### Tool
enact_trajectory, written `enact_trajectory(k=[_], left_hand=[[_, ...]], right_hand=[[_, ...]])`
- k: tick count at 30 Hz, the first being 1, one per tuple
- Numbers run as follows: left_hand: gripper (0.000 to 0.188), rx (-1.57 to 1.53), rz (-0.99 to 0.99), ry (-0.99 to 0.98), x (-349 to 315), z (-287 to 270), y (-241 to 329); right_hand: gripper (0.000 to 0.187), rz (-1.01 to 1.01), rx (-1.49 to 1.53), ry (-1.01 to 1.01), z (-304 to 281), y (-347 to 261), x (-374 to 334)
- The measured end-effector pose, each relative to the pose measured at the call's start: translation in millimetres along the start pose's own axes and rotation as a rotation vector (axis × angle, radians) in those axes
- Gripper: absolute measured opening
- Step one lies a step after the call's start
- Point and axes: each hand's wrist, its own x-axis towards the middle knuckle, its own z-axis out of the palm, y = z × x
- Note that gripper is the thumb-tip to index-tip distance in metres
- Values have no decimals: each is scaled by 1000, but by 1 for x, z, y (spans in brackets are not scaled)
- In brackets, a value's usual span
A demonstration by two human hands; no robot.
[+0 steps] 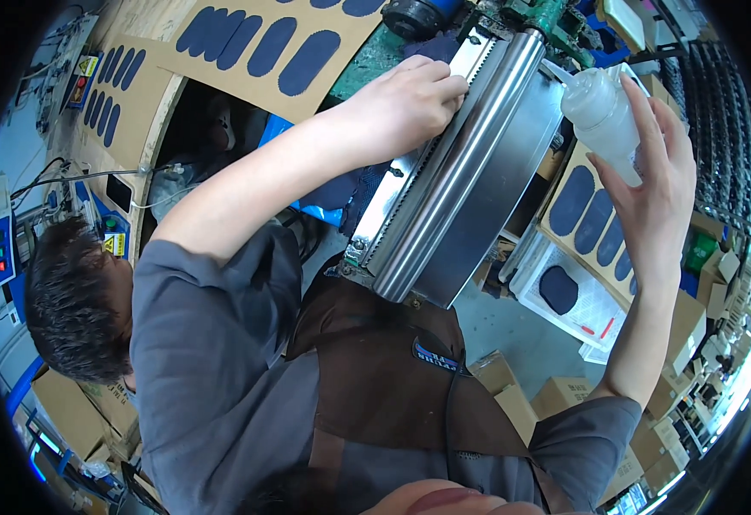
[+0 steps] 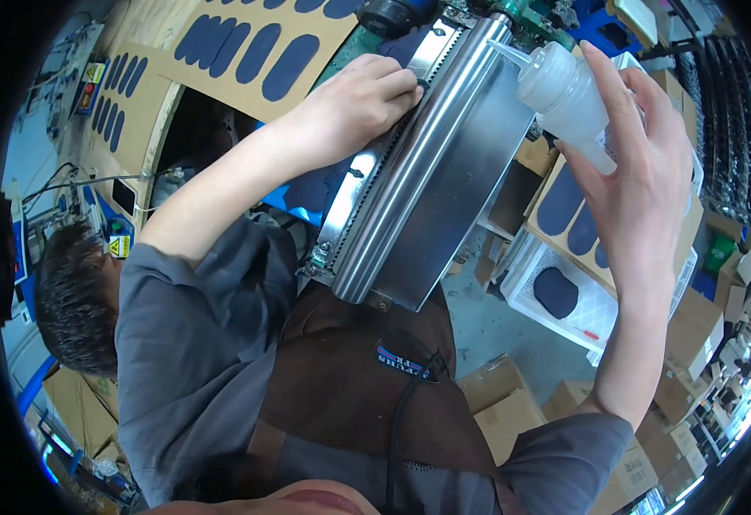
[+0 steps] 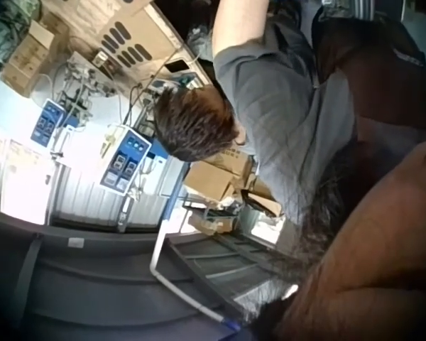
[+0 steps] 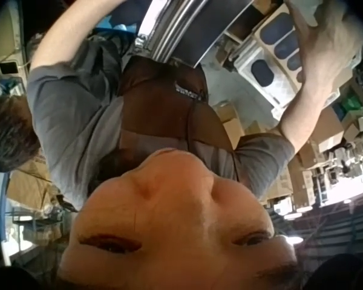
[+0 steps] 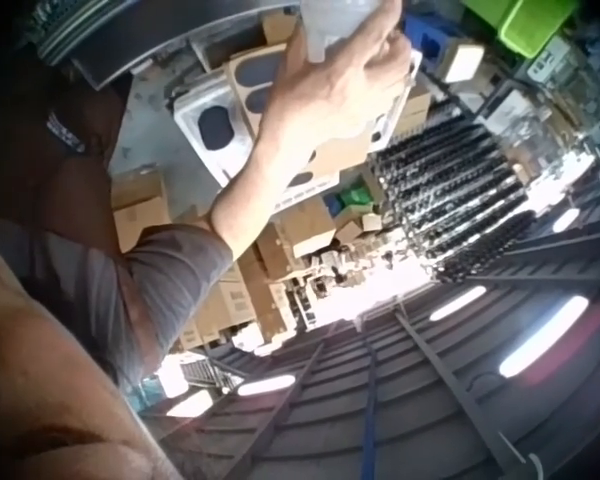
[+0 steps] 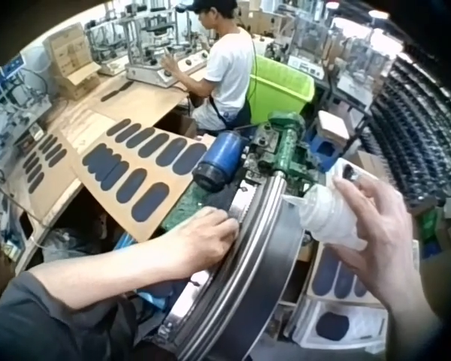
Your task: Processing small fabric or foam components using a specialized machine and applying a liquid substance from a squeeze bottle.
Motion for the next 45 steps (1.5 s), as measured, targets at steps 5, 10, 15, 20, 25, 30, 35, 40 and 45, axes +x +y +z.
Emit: enact_trajectory(k=[5,10,15,20,25,30,35,40,45], left_hand=[[15,66,-61,-49,17,2,-9],[16,98,-11,-56,20,-1,-15],[12,-103,5,-54,-3,-11,3],[6,103,-27,-70,9,-7,-5],[6,-25,33,-149,-7,-22,9],[6,18,50,-58,-18,-18,12],[7,-1,39,-56,-18,-20,12],[11,-25,53,-57,-16,-14,9],[13,56,1,-36,-7,-7,3]], right_hand=[[81,13,4,-7,-3,-2,0],[81,49,21,-20,-8,-3,-3],[81,65,-8,-37,-9,0,-10],[82,22,29,-17,-6,-2,-7],[82,63,-2,-24,-8,-5,-9],[82,55,-10,-33,-9,-3,-7],[83,34,-11,-26,-7,-3,-6],[84,28,0,-49,-7,-6,-7],[85,4,45,-83,-8,-18,-5]])
